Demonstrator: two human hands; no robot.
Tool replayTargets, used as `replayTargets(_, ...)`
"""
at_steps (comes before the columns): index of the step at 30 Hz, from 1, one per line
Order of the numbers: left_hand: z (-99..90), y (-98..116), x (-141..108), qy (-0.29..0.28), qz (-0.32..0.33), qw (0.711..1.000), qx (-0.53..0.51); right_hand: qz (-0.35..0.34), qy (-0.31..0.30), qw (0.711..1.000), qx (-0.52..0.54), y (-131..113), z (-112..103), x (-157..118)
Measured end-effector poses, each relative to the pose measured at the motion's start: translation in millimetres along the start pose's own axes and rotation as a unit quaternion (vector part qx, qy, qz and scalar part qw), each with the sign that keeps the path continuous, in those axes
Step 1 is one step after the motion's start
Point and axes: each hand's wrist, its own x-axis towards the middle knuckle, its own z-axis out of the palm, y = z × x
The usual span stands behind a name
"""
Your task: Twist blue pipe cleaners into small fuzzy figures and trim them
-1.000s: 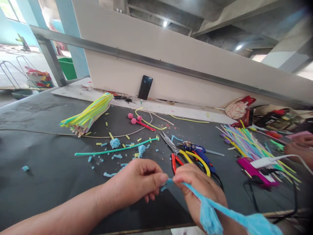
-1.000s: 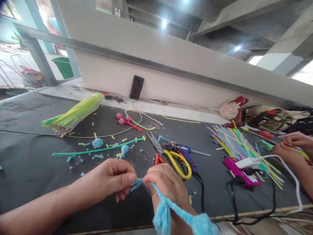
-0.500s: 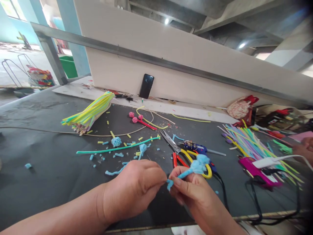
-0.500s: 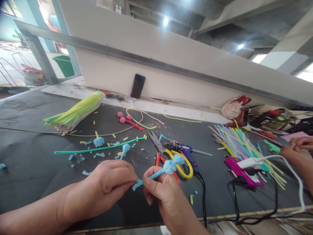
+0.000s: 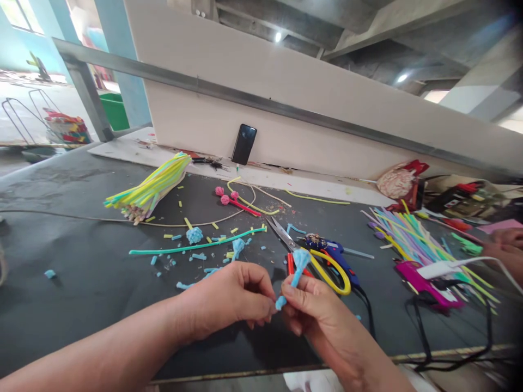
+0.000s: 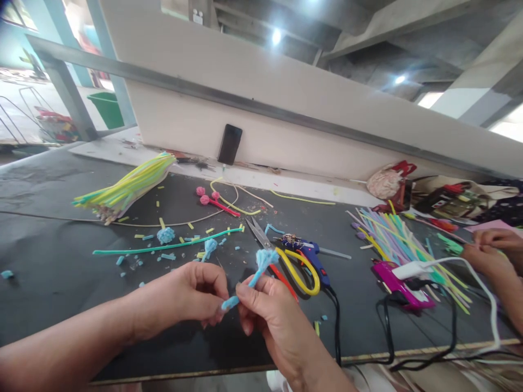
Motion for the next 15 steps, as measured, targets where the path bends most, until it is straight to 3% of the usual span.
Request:
replayTargets(4, -0.8, 3.2, -1.3, -0.026, -0.013, 0.998, -0.047, -0.024, -0.01, 0.998, -0.051, 1.1, 0.6, 0.3)
replayTargets(9, -0.4, 2.0, 0.3, -0.025, -0.021, 0.999, -0.024, -0.013, -0.015, 0.999, -0.045, 0.6, 3.1, 2.0)
replayTargets(12, 1.5, -0.9, 0.6, 0.025, 0.031, 0.996, 0.079, 0.0, -0.02, 1.0, -0.017, 1.3, 6.1, 1.7)
replayTargets(15, 4.9, -2.3, -0.1, 0.092, 0.127, 0.955, 0.252, 0.036, -0.03, 0.999, 0.011, 2.8, 7.4, 0.9)
